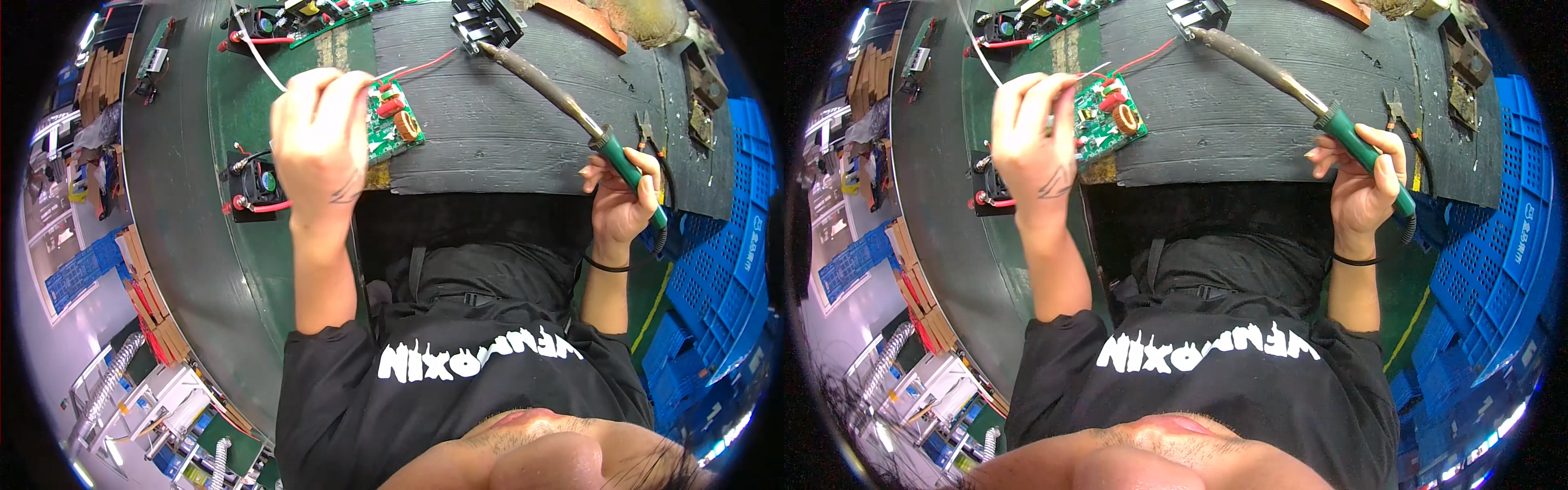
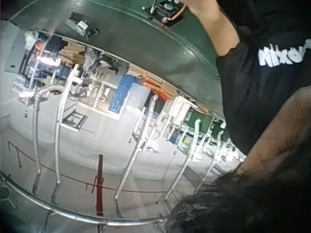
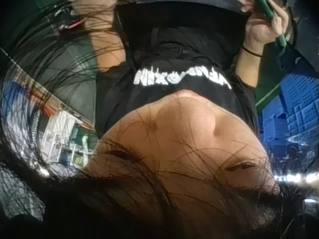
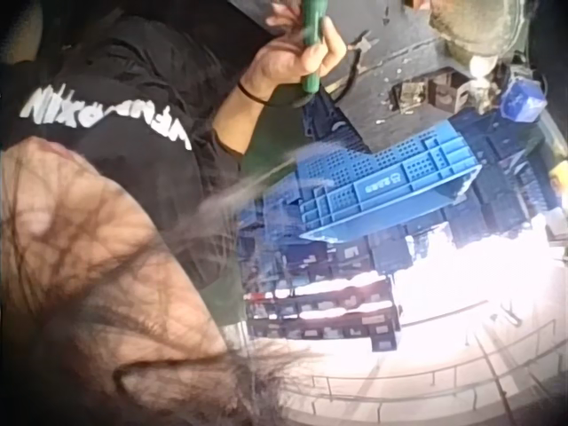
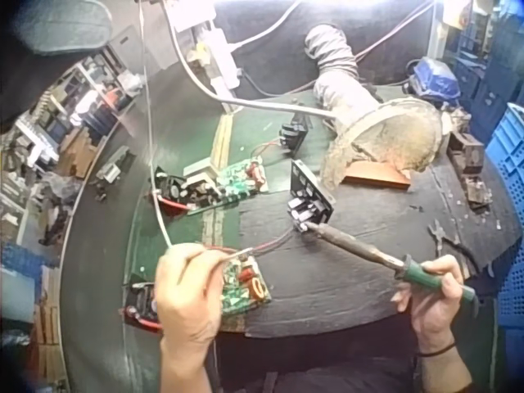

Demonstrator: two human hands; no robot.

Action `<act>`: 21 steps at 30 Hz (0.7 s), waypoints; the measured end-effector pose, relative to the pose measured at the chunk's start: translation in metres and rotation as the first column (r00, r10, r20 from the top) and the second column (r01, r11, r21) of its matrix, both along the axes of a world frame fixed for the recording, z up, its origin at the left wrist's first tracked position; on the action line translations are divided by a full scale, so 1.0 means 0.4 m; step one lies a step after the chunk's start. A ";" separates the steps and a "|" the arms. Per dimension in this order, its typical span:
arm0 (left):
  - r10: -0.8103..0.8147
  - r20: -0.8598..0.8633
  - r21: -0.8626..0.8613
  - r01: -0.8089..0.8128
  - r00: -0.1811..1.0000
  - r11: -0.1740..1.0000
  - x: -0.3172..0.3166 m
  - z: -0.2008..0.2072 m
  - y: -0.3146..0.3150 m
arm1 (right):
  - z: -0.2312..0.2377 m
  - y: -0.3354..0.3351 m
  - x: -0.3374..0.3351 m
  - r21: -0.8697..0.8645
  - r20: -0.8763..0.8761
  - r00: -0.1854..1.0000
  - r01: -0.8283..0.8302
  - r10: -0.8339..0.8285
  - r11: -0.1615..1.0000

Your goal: Soldering electronic components and wires onto printed circuit boards at a manufacturing station.

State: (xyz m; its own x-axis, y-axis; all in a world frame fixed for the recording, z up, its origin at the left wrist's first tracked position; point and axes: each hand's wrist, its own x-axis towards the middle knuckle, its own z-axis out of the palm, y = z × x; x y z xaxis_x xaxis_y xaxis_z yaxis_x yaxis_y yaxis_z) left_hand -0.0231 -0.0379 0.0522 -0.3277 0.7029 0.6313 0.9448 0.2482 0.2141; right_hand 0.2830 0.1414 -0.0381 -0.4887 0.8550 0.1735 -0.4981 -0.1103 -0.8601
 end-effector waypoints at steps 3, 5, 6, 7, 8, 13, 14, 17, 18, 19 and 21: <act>0.097 -0.009 -0.105 -0.097 0.995 0.990 -0.044 0.032 -0.057 | -0.001 0.012 0.007 -0.030 -0.009 1.000 0.021 -0.021 0.999; 0.132 -0.017 -0.140 -0.133 0.991 0.981 -0.076 0.041 -0.085 | -0.003 0.020 0.009 -0.025 -0.014 1.000 0.024 -0.024 0.999; 0.188 -0.036 -0.181 -0.192 0.981 0.965 -0.088 0.044 -0.099 | -0.004 0.024 0.010 -0.043 -0.020 0.999 0.036 -0.037 0.998; 0.207 -0.051 -0.204 -0.213 0.977 0.956 -0.100 0.047 -0.114 | -0.004 0.026 0.012 -0.038 -0.032 0.999 0.021 -0.023 0.999; 0.231 -0.049 -0.235 -0.236 0.972 0.943 -0.112 0.050 -0.127 | -0.005 0.028 0.013 -0.050 -0.041 0.999 0.017 -0.019 0.999; 0.321 -0.260 -0.405 -0.405 0.911 0.819 -0.148 0.059 -0.159 | -0.011 0.024 0.019 -0.105 -0.067 0.998 -0.012 0.006 0.994; 0.329 -0.273 -0.378 -0.415 0.904 0.828 -0.147 0.053 -0.150 | -0.014 0.023 0.019 -0.114 -0.074 0.997 -0.020 0.012 0.993; 0.273 -0.251 -0.380 -0.354 0.929 0.855 -0.118 0.027 -0.115 | -0.026 0.025 0.017 -0.128 -0.090 0.996 -0.037 0.025 0.991; 0.231 -0.249 -0.383 -0.315 0.941 0.868 -0.099 0.014 -0.100 | -0.029 0.025 0.018 -0.143 -0.108 0.994 -0.039 0.023 0.989; 0.215 -0.187 -0.395 -0.274 0.959 0.877 -0.084 0.000 -0.079 | -0.031 0.026 0.019 -0.135 -0.096 0.995 -0.038 0.025 0.990; 0.160 -0.155 -0.370 -0.208 0.975 0.905 -0.057 -0.023 -0.041 | -0.034 0.028 0.021 -0.167 -0.109 0.994 -0.021 0.003 0.986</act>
State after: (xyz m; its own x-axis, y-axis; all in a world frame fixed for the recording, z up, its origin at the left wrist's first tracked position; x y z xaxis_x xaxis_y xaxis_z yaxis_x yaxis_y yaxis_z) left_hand -0.0458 -0.0544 0.0429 -0.4143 0.8321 0.3688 0.8868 0.4602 -0.0420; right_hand 0.2915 0.1527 -0.0518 -0.4854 0.8705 0.0809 -0.5851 -0.2547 -0.7699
